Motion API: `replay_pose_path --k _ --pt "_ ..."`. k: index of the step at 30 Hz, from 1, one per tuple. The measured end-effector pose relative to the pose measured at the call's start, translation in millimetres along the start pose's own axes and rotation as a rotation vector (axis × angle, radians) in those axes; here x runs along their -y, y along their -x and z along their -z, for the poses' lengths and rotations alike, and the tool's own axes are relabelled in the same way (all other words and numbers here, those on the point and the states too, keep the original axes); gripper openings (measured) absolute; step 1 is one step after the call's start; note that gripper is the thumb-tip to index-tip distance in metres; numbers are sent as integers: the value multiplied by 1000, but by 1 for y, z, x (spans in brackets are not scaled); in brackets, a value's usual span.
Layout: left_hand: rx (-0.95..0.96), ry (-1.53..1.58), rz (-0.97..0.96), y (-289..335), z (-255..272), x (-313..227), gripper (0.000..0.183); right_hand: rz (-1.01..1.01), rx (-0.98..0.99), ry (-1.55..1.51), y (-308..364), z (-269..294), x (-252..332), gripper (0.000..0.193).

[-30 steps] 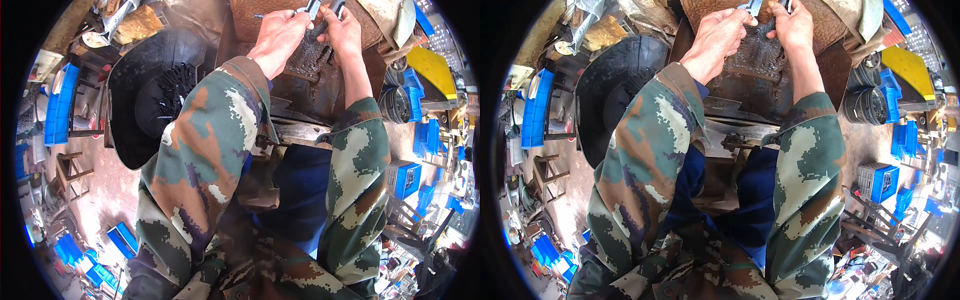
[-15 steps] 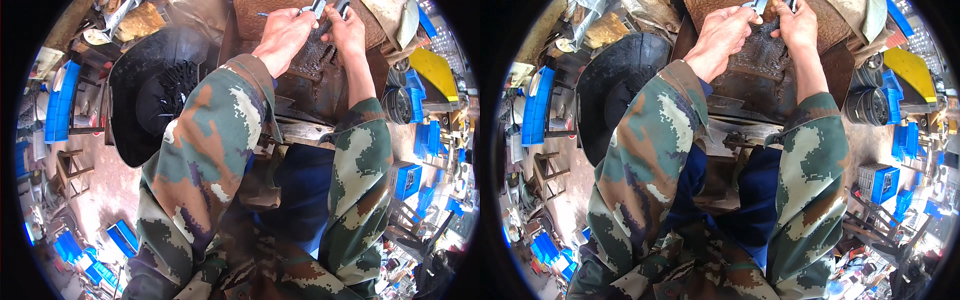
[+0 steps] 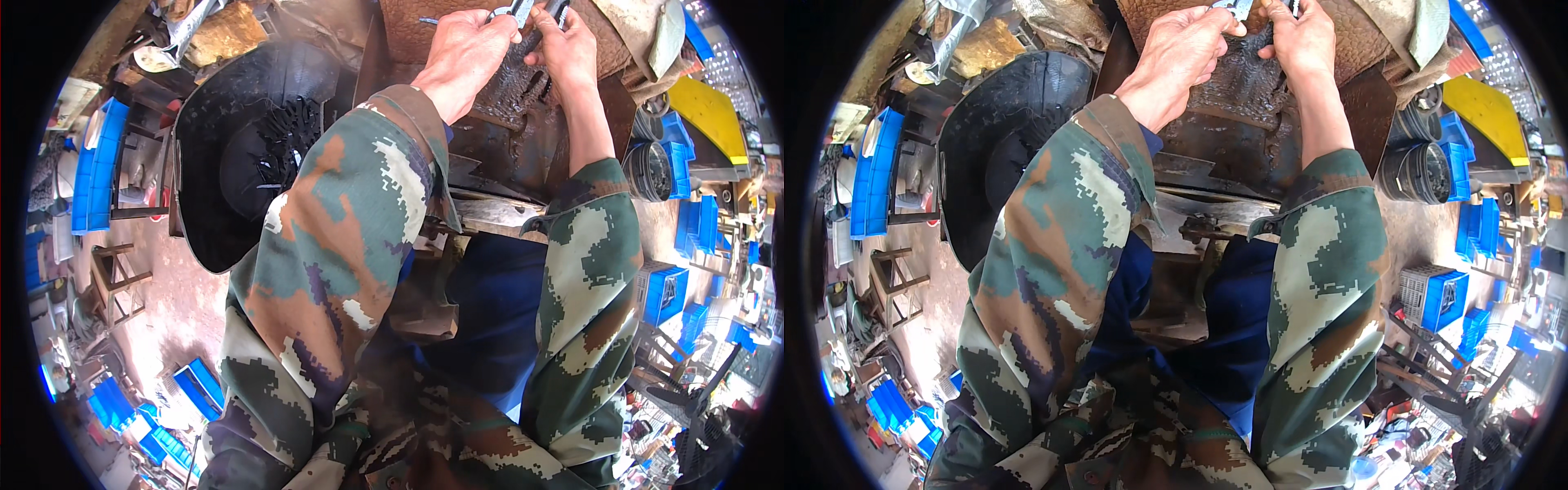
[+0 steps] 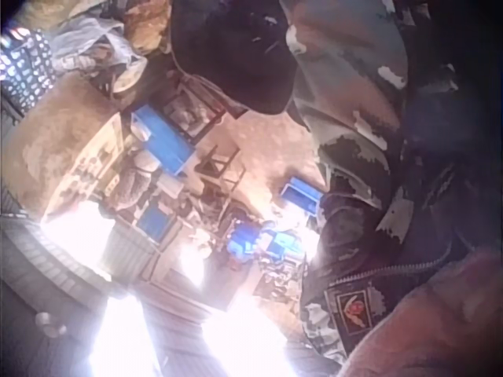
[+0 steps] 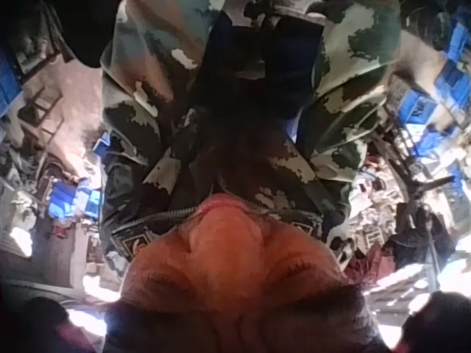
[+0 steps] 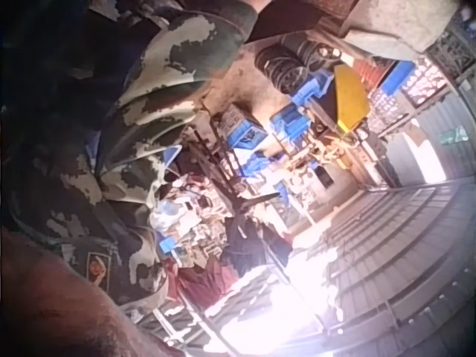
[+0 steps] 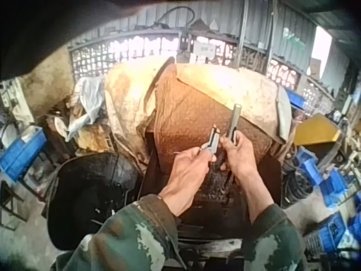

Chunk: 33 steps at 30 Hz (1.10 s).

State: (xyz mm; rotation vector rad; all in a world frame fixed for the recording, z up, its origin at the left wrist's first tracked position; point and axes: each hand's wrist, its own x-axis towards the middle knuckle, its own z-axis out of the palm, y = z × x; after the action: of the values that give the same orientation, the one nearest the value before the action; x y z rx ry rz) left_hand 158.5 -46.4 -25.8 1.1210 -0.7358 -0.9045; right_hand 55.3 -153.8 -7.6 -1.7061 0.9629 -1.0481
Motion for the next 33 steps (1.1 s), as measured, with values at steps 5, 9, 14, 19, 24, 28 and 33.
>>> replay_pose_path --k 5,9,14,19,24,28,33 --pt "73 73 19 -1 2 1 19 14 -10 -2 2 -1 -1 10" --pt "77 77 28 0 0 0 19 28 -14 19 -2 1 -5 10" --pt "81 75 16 -1 -3 -2 19 39 11 -8 -4 2 -7 12" --pt "101 93 15 0 1 0 18 33 12 -4 -4 0 -6 12" --pt "93 83 8 0 2 1 18 18 -19 45 -2 -1 -4 12" --pt "103 96 0 -1 2 3 18 48 -7 31 -3 0 -5 12" --pt "87 64 -4 -2 2 4 19 39 -5 21 -4 0 -6 11"
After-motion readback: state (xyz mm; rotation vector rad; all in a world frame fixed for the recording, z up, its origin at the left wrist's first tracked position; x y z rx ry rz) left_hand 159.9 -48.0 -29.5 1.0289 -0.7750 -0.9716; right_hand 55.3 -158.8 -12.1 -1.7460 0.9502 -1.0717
